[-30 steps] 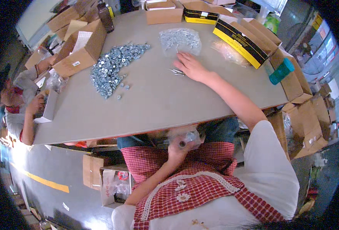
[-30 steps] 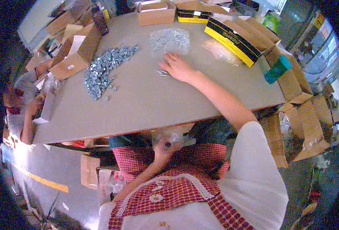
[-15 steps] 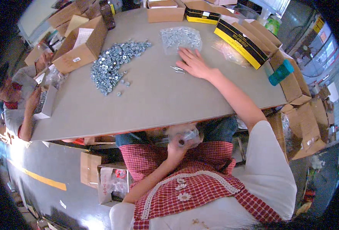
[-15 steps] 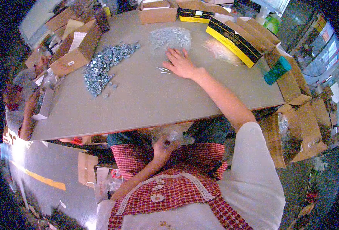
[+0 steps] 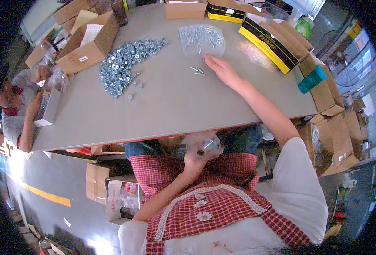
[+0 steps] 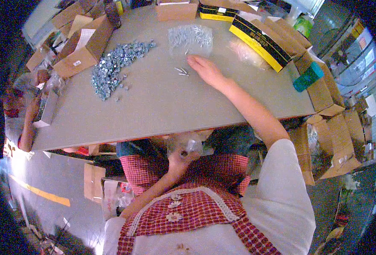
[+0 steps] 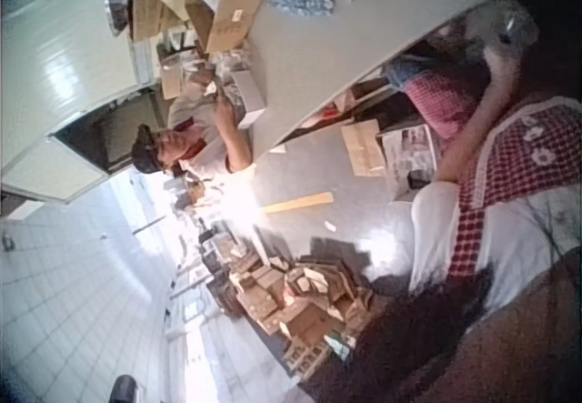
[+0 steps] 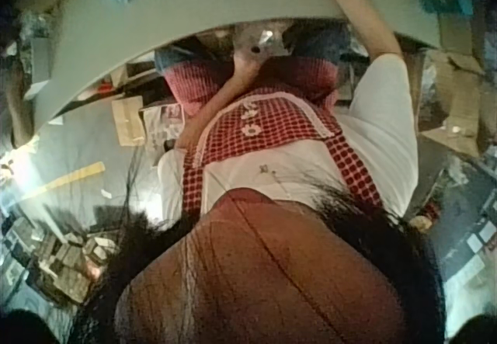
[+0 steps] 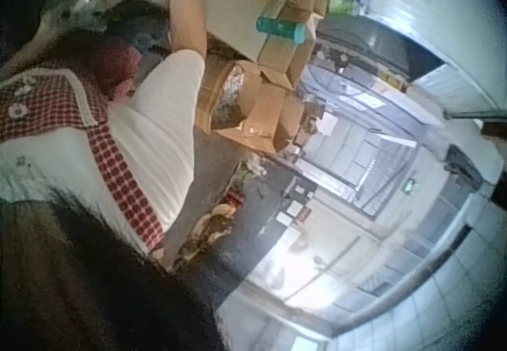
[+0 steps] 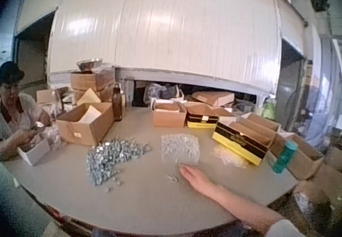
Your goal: Sorting and bagging small hardware items such as screws and washers in a warehouse setting.
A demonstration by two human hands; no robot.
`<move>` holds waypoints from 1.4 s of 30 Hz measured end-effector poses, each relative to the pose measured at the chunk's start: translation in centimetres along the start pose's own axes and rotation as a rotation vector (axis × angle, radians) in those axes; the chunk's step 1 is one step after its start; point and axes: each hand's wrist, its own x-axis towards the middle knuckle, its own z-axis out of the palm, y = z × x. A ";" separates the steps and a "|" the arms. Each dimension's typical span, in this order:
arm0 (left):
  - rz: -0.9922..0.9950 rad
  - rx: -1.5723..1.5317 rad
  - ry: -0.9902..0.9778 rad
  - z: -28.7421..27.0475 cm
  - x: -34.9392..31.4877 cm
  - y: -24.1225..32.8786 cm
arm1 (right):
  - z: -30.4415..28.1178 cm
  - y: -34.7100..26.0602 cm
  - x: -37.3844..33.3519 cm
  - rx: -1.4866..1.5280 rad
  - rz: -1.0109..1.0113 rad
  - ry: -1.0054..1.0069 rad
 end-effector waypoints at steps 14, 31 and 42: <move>-0.048 0.118 -0.013 0.4 -0.2 -0.4 | 0.8 -8.4 -7.8 0.674 0.084 -0.408; 0.030 -0.177 0.030 1.6 0.6 -3.2 | -0.8 -14.0 -17.0 0.420 -0.072 -0.414; -0.049 -0.167 -0.422 -8.1 -1.9 2.2 | 1.7 -16.4 -17.4 0.060 -0.581 -0.395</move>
